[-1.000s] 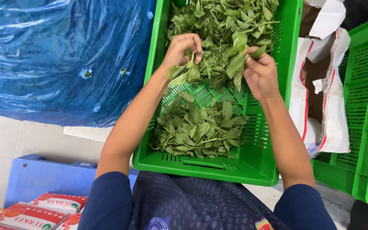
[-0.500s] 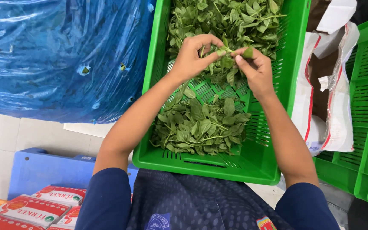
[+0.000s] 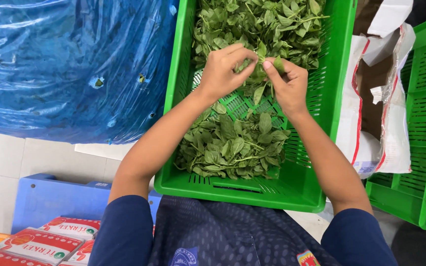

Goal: Sorting through bunches of leafy greens in a plastic crate.

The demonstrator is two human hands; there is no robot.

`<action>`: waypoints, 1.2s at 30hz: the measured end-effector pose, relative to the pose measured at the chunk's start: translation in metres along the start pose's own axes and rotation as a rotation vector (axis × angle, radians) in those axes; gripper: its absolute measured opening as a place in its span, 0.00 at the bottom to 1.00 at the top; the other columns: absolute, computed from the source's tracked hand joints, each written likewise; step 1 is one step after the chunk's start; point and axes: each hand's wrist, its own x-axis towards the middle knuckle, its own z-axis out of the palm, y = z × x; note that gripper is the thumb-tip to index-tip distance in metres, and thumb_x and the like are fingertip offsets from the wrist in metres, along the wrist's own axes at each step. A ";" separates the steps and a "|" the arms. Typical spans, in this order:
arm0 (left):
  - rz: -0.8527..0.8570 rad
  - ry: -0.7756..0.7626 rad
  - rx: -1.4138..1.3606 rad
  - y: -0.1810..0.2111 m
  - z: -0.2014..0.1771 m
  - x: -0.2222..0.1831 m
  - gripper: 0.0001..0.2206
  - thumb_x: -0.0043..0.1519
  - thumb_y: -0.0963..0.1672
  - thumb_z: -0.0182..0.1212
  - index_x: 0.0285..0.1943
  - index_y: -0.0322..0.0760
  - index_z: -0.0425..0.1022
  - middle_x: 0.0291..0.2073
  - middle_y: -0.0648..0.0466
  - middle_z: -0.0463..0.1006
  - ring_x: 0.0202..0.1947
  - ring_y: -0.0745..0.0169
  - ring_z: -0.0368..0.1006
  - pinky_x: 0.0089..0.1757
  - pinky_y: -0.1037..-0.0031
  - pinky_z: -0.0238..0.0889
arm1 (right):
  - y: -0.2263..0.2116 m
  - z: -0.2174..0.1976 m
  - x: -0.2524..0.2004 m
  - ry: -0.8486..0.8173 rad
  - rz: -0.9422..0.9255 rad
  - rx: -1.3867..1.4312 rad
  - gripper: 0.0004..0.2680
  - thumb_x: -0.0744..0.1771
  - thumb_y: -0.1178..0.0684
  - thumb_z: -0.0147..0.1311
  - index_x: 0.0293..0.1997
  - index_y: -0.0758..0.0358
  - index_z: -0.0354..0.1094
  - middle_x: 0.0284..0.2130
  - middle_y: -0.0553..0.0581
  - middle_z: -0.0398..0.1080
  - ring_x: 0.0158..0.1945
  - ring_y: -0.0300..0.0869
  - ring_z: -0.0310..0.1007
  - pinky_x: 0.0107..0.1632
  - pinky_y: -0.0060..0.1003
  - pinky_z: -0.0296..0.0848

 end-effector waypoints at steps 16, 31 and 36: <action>0.140 -0.166 0.189 -0.037 0.009 -0.005 0.03 0.60 0.40 0.66 0.40 0.37 0.81 0.28 0.50 0.76 0.27 0.48 0.75 0.30 0.61 0.69 | -0.034 -0.019 -0.009 -0.142 -0.718 -0.793 0.08 0.61 0.66 0.61 0.40 0.68 0.78 0.30 0.59 0.73 0.32 0.48 0.73 0.37 0.40 0.71; -0.879 -0.225 -0.920 -0.058 0.021 -0.008 0.10 0.62 0.46 0.71 0.46 0.34 0.85 0.19 0.64 0.69 0.15 0.78 0.54 0.20 0.81 0.46 | -0.026 -0.004 0.006 -0.208 0.384 0.076 0.16 0.67 0.49 0.59 0.59 0.66 0.69 0.42 0.54 0.78 0.43 0.39 0.80 0.45 0.32 0.80; -1.101 -0.402 -1.238 -0.079 0.050 -0.026 0.10 0.64 0.44 0.67 0.50 0.33 0.80 0.19 0.67 0.64 0.15 0.80 0.49 0.20 0.82 0.42 | -0.007 -0.008 0.001 -0.027 0.183 0.103 0.10 0.68 0.60 0.63 0.54 0.71 0.75 0.38 0.54 0.78 0.39 0.35 0.77 0.46 0.28 0.77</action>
